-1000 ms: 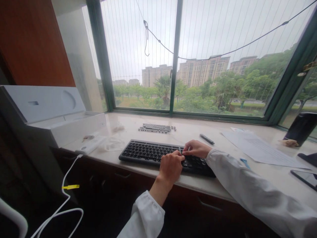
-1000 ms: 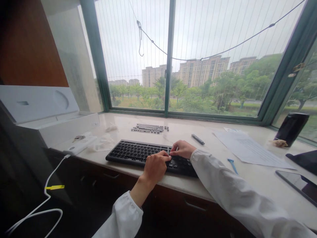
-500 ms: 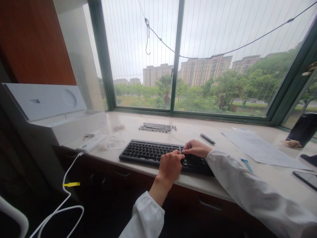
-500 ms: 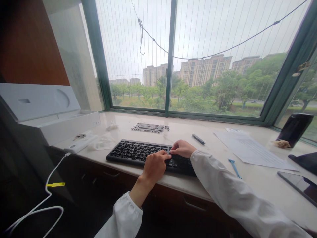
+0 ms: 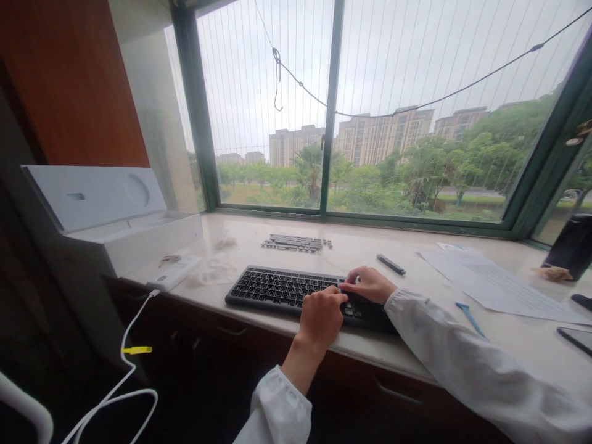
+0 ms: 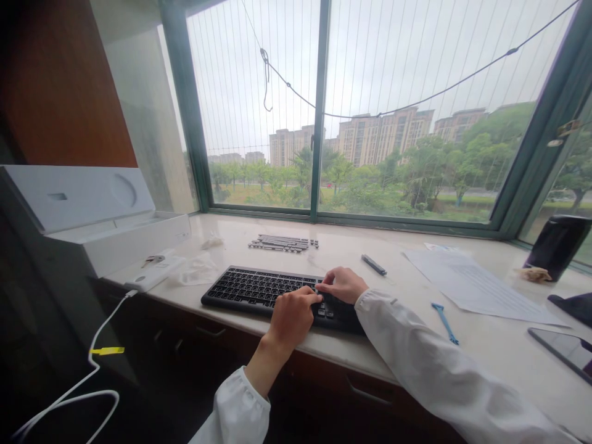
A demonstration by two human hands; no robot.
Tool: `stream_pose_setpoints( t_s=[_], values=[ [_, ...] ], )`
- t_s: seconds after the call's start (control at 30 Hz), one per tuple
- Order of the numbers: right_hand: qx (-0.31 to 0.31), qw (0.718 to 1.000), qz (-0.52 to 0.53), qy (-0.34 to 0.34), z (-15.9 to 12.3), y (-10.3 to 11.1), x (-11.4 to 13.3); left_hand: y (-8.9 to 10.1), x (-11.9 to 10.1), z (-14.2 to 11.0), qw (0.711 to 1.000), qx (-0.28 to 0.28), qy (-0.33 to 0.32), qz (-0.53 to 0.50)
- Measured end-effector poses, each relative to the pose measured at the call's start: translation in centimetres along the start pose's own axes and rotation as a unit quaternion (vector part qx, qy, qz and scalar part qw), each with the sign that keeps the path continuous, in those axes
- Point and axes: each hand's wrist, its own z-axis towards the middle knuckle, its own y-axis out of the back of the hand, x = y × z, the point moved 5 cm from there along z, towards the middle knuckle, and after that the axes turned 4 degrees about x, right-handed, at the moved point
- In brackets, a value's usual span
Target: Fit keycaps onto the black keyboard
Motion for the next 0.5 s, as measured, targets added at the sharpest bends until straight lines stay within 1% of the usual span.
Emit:
stream_pose_setpoints(
  t_s=[0.2,0.4,0.5],
  values=[
    [0.002,1.000,0.003,0.001,0.20,0.02,-0.21,0.08,-0.15,-0.06,1.000,0.017,0.009,0.009],
    [0.007,1.000,0.012,0.000,0.26,-0.06,-0.44,-0.04,0.00,-0.04,1.000,-0.003,-0.006,0.005],
    [0.002,1.000,0.007,-0.009,0.19,-0.06,-0.53,-0.02,-0.02,-0.06,1.000,0.001,-0.004,0.008]
  ],
)
